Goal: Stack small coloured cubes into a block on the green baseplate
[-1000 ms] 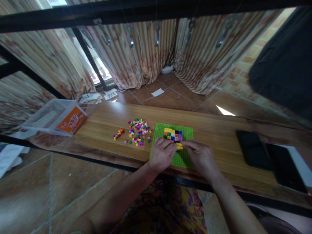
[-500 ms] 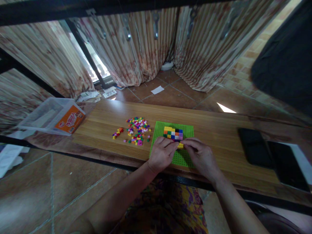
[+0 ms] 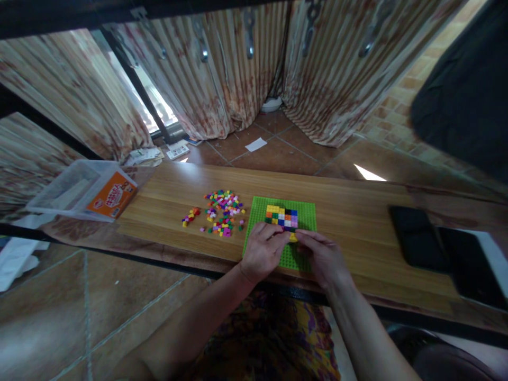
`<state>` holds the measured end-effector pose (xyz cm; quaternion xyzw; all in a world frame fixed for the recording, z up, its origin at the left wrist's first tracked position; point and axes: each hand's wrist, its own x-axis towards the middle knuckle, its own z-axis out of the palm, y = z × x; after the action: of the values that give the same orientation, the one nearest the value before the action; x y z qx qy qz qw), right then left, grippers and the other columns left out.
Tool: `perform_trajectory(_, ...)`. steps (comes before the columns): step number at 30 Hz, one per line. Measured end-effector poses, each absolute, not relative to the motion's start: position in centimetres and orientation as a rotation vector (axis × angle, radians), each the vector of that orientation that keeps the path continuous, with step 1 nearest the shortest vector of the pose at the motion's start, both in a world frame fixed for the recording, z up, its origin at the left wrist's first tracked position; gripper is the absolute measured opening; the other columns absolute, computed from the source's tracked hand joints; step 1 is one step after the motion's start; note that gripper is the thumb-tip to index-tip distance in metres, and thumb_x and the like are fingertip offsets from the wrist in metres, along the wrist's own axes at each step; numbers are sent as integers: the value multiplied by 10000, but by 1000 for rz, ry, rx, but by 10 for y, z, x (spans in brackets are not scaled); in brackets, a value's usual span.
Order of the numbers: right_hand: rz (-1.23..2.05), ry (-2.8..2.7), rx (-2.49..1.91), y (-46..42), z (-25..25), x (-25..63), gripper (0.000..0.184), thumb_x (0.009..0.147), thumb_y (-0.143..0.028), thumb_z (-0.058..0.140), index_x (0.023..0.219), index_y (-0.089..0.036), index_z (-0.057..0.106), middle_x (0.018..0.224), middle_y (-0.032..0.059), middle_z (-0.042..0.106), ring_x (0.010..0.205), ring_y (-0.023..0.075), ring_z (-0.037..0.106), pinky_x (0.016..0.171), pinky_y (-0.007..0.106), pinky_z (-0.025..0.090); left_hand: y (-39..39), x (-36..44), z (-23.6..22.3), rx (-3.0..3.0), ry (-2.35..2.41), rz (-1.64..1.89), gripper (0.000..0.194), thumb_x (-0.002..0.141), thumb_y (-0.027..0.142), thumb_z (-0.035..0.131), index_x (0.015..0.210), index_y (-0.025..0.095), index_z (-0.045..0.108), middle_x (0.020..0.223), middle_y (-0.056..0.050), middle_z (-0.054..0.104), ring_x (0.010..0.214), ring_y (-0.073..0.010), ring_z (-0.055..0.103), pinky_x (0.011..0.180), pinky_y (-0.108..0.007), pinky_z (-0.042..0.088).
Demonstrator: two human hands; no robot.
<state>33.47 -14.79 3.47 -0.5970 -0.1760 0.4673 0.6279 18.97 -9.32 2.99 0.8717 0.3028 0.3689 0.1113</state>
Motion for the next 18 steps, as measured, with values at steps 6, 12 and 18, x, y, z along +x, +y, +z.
perform_trajectory(6, 1141, -295, -1261, -146, 33, 332, 232, 532, -303, 874, 695, -192, 751, 678, 12, 706, 560, 92, 578, 502, 208, 470, -94, 191, 26, 2562, 909, 1089, 194, 935, 240, 523, 971, 206, 711, 942, -46, 685, 876, -166, 560, 812, -323, 481)
perform_trajectory(12, 1133, -211, -1189, -155, 36, 335, 304, 507, -310, 897, 741, -189, 745, 721, -11, 706, 582, 67, 594, 534, 171, 493, -100, 184, 36, 2550, 864, 1076, 231, 939, 262, 519, 1111, 201, 660, 1081, -58, 686, 982, -179, 588, 885, -352, 499)
perform_trajectory(18, 926, -134, -1262, -181, 28, 353, 352, 499, -348, 893, 769, -183, 738, 742, -18, 699, 598, 61, 585, 545, 159, 500, -110, 133, 49, 2421, 1072, 1137, 329, 921, 202, 517, 1245, 212, 572, 1170, -76, 662, 1104, -199, 587, 980, -388, 484)
